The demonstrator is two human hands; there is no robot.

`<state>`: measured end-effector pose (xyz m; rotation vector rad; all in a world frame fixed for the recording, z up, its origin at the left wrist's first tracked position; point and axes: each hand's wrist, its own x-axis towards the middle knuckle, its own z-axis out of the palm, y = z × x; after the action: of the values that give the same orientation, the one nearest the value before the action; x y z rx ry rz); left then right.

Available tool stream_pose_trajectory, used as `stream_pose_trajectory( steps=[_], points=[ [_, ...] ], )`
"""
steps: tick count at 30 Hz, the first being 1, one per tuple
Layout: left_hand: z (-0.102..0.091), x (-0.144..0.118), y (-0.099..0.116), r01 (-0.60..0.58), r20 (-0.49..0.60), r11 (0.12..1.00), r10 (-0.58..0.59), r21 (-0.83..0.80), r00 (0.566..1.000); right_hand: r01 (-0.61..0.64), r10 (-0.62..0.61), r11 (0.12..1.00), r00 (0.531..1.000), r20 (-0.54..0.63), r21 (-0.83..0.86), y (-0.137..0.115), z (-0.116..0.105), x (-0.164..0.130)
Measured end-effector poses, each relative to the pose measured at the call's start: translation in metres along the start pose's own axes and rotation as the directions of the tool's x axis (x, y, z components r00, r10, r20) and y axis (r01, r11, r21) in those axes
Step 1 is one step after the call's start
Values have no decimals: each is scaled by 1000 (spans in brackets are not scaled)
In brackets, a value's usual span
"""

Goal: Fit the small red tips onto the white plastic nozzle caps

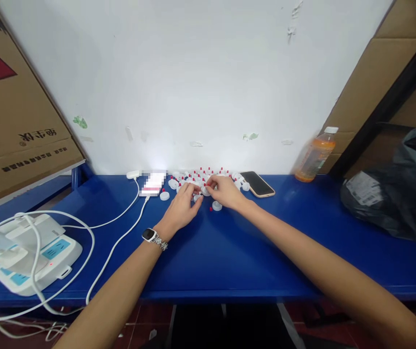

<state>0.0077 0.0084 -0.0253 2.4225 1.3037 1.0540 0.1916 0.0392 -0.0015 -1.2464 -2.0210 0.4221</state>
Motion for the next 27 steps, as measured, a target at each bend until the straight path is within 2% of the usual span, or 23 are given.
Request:
stream_pose_trajectory(
  steps=[3, 5, 7, 11, 13, 16, 23, 27],
  points=[
    [1, -1, 8, -12, -69, 999, 10, -30, 998, -36, 43, 941, 999, -13, 337, -3, -4, -14],
    [2, -2, 13, -20, -43, 997, 17, -72, 999, -57, 60, 888, 998, 7, 456, -4, -6, -25],
    [3, -2, 17, -31, 2, 991, 31, -127, 1000, -53, 64, 896, 998, -11, 440, -6, -5, -33],
    [1, -2, 20, -65, 20, 974, 71, -215, 997, 39, -19, 963, 997, -79, 267, -8, 0, -40],
    [-1, -3, 21, -93, 3, 967, 96, -238, 995, 63, -43, 963, 996, -81, 263, -10, 3, -41],
    [-4, -2, 21, -107, -7, 961, 108, -256, 994, 38, -12, 948, 996, -86, 315, -11, 4, -41],
    [1, 2, 20, 18, 21, 894, -9, -448, 1000, 37, 16, 951, 986, -168, 306, -19, 8, -38],
    [-4, 6, 14, 46, -16, 799, -70, -600, 997, 41, 28, 958, 971, -235, 282, -15, -1, -37]
  ],
)
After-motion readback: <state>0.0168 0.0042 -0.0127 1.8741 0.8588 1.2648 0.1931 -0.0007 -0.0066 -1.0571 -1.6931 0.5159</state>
